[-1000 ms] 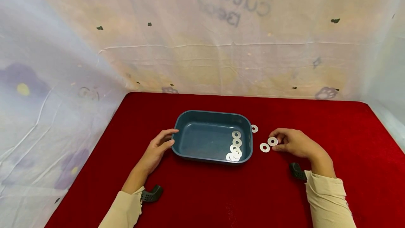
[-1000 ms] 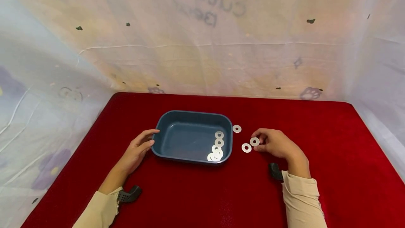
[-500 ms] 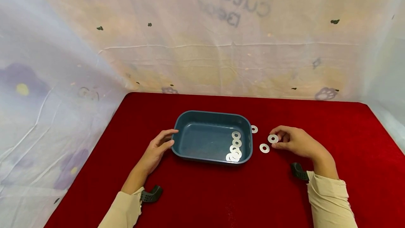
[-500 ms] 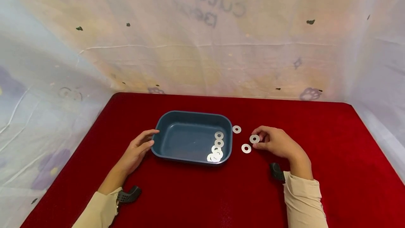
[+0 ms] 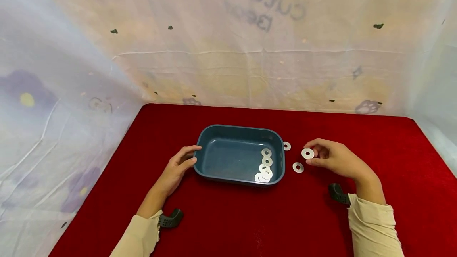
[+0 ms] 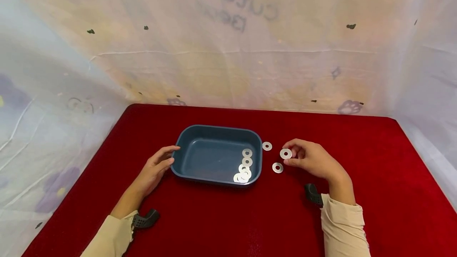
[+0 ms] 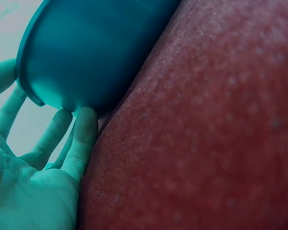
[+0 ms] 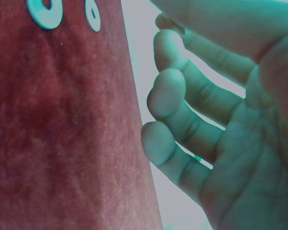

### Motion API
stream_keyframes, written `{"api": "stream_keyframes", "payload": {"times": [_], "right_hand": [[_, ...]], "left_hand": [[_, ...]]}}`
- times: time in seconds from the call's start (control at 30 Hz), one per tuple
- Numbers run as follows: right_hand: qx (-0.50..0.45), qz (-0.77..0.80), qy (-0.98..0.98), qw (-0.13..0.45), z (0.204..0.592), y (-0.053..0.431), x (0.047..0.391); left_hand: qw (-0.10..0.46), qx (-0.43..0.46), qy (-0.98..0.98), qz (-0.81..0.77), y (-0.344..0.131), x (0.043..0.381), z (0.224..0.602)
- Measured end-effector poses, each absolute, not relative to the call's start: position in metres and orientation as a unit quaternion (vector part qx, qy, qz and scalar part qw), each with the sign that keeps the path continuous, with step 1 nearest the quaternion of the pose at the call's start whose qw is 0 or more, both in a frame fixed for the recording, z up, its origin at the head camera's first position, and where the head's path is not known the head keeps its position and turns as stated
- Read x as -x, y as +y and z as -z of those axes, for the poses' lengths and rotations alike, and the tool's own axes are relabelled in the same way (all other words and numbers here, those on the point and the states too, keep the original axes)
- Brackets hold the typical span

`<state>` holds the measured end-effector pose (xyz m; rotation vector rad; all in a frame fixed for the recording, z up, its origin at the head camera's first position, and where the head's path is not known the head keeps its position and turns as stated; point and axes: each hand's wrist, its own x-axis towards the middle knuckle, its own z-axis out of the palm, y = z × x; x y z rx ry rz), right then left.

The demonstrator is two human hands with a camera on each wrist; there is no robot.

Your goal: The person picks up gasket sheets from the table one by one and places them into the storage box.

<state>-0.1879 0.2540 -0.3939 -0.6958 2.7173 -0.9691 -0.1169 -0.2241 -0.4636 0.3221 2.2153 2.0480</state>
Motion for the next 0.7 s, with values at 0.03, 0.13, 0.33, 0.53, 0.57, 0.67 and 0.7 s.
{"api": "stream_keyframes", "payload": {"times": [0.03,0.13,0.33,0.53,0.57,0.67,0.7], "right_hand": [[0.234,0.325,0.912,0.086,0.3934,0.2537,0.1881],[0.231,0.325,0.913,0.082,0.393,0.2531,0.1892],[0.229,0.32,0.917,0.068,0.3918,0.2516,0.1892],[0.218,0.317,0.922,0.048,0.3892,0.2501,0.1879],[0.216,0.318,0.922,0.046,0.3888,0.2498,0.1878],[0.212,0.317,0.924,0.039,0.3878,0.2485,0.188],[0.21,0.316,0.924,0.036,0.3876,0.2481,0.1882]], "left_hand": [[0.054,-0.106,0.729,-0.674,-0.224,0.117,0.4632],[0.053,-0.106,0.731,-0.672,-0.2239,0.117,0.4622],[0.053,-0.106,0.73,-0.673,-0.224,0.117,0.4622],[0.053,-0.106,0.73,-0.673,-0.2237,0.1173,0.4629],[0.052,-0.106,0.73,-0.673,-0.2237,0.1174,0.4629],[0.052,-0.106,0.73,-0.674,-0.2239,0.1175,0.4627],[0.052,-0.106,0.73,-0.674,-0.224,0.1175,0.4627]]}}
